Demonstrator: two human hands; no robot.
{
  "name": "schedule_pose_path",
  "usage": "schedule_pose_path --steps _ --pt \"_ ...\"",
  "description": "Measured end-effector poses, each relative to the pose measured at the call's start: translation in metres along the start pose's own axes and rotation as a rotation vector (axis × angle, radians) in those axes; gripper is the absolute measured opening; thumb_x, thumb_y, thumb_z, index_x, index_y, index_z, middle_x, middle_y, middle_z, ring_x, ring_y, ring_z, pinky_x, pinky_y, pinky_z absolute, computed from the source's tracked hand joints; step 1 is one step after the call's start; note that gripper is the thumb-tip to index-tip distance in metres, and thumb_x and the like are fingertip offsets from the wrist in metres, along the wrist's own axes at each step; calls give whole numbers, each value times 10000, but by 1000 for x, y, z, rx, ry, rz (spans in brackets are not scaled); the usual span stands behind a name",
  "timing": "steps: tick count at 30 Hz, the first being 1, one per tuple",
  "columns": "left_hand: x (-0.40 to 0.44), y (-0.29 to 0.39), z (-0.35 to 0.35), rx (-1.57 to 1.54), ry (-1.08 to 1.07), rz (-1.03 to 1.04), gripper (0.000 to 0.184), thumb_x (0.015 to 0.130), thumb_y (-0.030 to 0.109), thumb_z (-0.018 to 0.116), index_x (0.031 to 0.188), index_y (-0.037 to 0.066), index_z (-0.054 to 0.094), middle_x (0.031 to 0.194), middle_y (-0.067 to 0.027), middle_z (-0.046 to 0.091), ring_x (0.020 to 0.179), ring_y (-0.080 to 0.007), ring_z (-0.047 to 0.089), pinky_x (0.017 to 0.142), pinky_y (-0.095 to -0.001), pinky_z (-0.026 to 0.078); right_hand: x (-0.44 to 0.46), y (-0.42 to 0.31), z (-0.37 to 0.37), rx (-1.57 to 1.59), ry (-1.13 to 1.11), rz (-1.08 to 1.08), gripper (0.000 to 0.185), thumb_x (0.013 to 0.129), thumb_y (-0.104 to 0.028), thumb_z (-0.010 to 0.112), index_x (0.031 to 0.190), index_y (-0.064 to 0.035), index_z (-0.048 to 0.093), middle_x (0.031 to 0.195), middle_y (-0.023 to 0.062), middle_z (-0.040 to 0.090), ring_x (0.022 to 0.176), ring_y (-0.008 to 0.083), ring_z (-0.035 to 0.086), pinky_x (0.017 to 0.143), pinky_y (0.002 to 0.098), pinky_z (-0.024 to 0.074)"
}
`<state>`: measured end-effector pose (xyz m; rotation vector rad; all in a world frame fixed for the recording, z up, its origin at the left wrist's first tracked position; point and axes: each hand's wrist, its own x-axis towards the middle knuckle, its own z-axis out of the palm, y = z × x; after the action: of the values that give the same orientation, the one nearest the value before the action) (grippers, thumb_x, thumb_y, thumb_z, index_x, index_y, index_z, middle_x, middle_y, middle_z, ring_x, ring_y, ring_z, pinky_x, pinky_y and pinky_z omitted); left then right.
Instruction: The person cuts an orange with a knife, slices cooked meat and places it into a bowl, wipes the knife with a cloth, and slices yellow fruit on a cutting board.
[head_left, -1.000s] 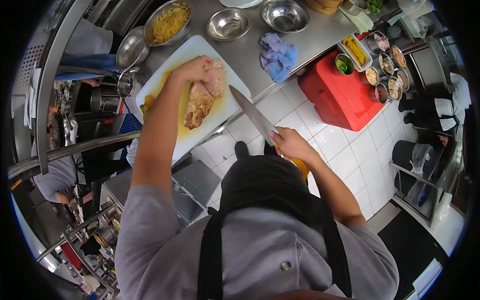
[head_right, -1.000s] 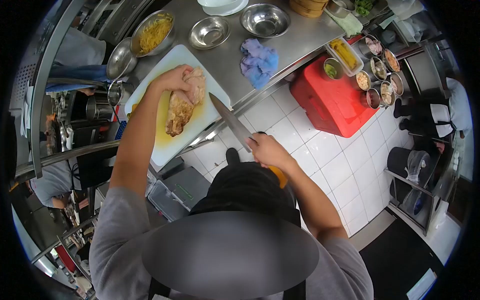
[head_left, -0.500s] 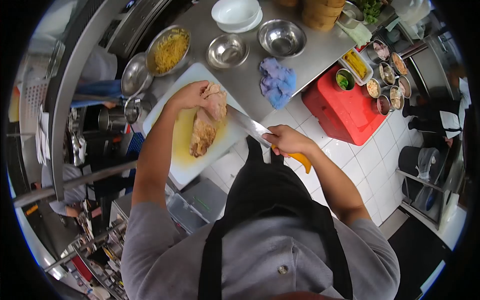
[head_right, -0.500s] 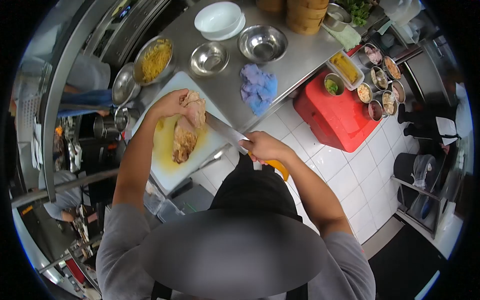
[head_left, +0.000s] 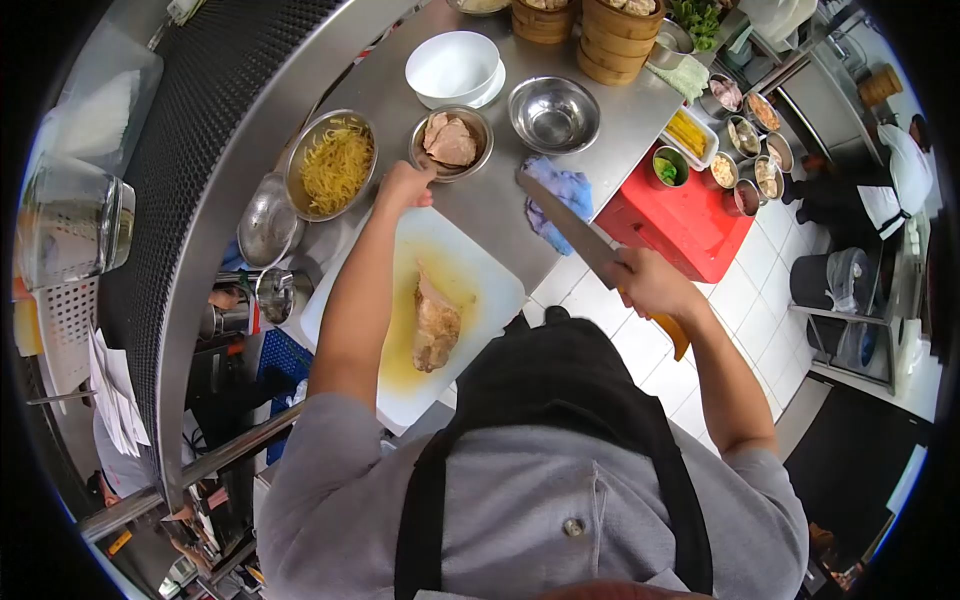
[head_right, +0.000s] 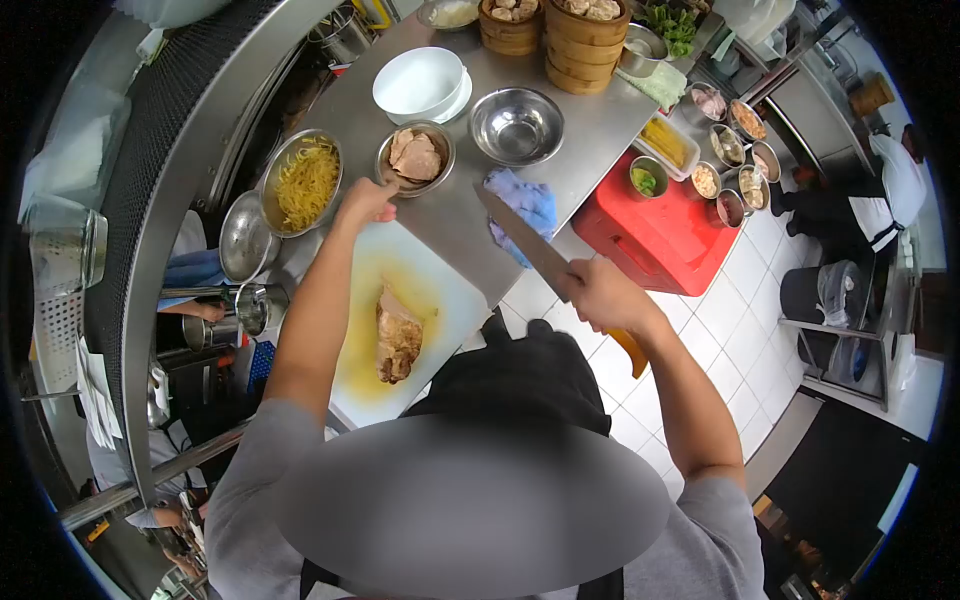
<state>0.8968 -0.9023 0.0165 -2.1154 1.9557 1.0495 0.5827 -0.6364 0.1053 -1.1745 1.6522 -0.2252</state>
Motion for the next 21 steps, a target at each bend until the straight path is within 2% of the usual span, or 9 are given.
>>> schedule_pose_path --steps 2,3,5,11,13,15,16,18,21 --pt "24 -15 22 -425 -80 -108 399 931 222 651 1142 -115 617 1061 -246 690 1037 -267 697 770 -353 608 -2 6 11 -35 -15 -10 320 997 -248 530 907 41 634 631 154 606 499 246 619 518 396 510" --pt "42 -30 39 -413 -78 -100 399 931 222 651 1142 -115 617 1061 -246 690 1037 -267 697 770 -353 608 0 9 15 -101 -14 -36 308 987 -262 559 929 27 646 681 213 635 595 339 655 610 457 520" --pt "71 -58 61 -914 -12 89 296 956 187 631 1067 -87 655 1015 -165 699 923 -236 714 751 -376 623 15 33 22 -279 32 -246 296 980 -274 566 937 3 660 747 256 657 712 426 661 689 507 511" --pt "-1 -71 -9 -1141 -94 -27 221 973 112 615 1136 -35 646 1047 -127 650 894 -254 640 827 -400 574 51 49 -3 -340 -55 -365 264 976 -271 561 968 -30 668 807 259 676 798 468 661 749 538 512" --pt "-11 -39 -59 -1238 -86 157 222 985 124 599 1129 -39 644 1068 -130 655 936 -272 651 885 -417 569 66 44 -15 -337 -85 -407 269 979 -276 555 993 -30 662 836 255 687 809 469 665 756 539 521" --pt "-61 72 -116 68 172 258 289 957 80 596 1158 -128 580 1163 -207 642 1054 -319 655 984 -456 577 80 37 -26 -435 -99 -497 271 987 -272 533 1011 -31 652 851 248 697 814 458 677 754 538 535" --pt "-20 62 -123 49 287 332 291 954 72 591 1176 -117 578 1164 -205 640 1047 -318 657 967 -456 584 85 32 -35 -444 -98 -508 271 987 -272 533 1011 -31 652 851 248 697 814 458 677 754 538 535" --pt "148 2 -128 -978 220 420 304 948 55 582 1212 -95 574 1167 -202 636 1033 -316 662 935 -455 600 93 26 -48 -482 -126 -573 262 986 -264 524 1040 -40 650 851 238 705 816 435 692 744 544 546" --pt "278 -8 -110 -1334 390 206 340 965 64 571 1278 -69 548 1172 -194 634 1015 -302 666 896 -449 618 116 35 -60 -529 -165 -595 260 981 -259 522 1064 -51 652 830 226 708 792 421 701 716 555 551"
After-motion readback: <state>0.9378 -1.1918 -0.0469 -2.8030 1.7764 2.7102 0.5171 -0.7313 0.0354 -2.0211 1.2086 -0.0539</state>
